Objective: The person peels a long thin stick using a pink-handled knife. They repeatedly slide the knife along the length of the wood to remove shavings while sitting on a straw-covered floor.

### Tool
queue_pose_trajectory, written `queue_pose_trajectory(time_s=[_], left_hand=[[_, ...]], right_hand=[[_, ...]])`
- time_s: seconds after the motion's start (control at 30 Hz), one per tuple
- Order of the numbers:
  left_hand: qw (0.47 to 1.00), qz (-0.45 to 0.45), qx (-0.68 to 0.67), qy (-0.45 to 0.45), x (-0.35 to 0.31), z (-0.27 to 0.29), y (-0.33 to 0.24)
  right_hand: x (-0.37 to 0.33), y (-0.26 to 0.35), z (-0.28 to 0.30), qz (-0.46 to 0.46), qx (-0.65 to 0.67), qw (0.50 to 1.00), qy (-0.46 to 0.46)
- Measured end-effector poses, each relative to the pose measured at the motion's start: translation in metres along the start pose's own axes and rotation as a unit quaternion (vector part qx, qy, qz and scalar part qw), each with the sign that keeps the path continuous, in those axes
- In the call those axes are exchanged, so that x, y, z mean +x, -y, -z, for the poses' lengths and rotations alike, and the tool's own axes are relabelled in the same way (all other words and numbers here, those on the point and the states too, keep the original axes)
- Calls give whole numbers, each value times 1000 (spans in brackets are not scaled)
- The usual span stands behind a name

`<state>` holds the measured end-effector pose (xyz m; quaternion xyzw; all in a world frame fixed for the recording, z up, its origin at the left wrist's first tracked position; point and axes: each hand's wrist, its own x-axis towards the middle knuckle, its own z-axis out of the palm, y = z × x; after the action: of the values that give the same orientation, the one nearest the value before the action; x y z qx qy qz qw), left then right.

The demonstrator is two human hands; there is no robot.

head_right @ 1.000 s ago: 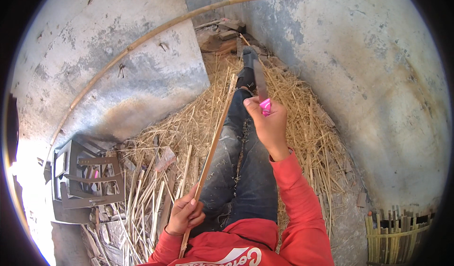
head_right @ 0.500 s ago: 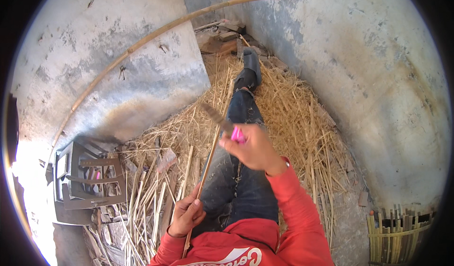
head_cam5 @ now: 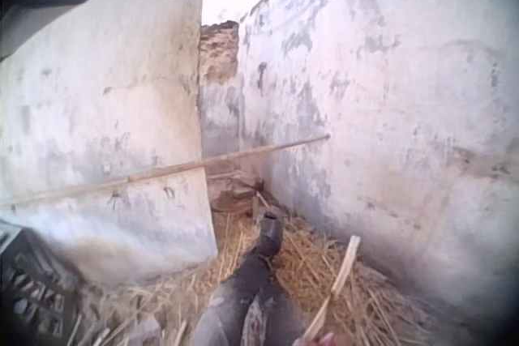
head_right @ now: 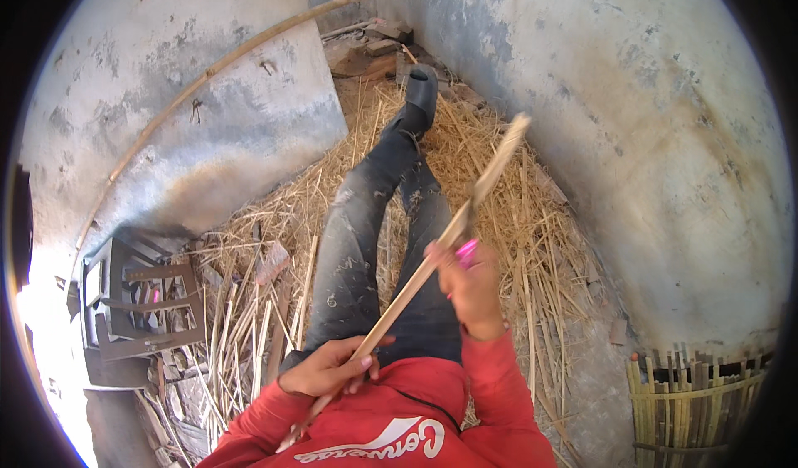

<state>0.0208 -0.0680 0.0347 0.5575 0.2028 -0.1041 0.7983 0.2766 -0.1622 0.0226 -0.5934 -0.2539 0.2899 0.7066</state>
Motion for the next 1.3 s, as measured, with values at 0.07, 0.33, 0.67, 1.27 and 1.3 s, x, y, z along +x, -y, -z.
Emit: queue_pose_trajectory(time_s=[0.07,0.33,0.67,1.27,1.3], left_hand=[[998,48,35,27,-15,12,4],[992,-21,115,-58,-60,29,-17],[979,-99,120,-135,5,41,4],[971,-177,69,-145,39,58,-36],[970,-182,67,-143,37,57,-36]], right_hand=[[16,8,15,11,97,991,-87],[54,51,45,82,104,984,-118],[39,3,42,-36,-5,999,-18],[39,44,-17,179,-249,952,8],[41,50,-20,186,-252,950,10]])
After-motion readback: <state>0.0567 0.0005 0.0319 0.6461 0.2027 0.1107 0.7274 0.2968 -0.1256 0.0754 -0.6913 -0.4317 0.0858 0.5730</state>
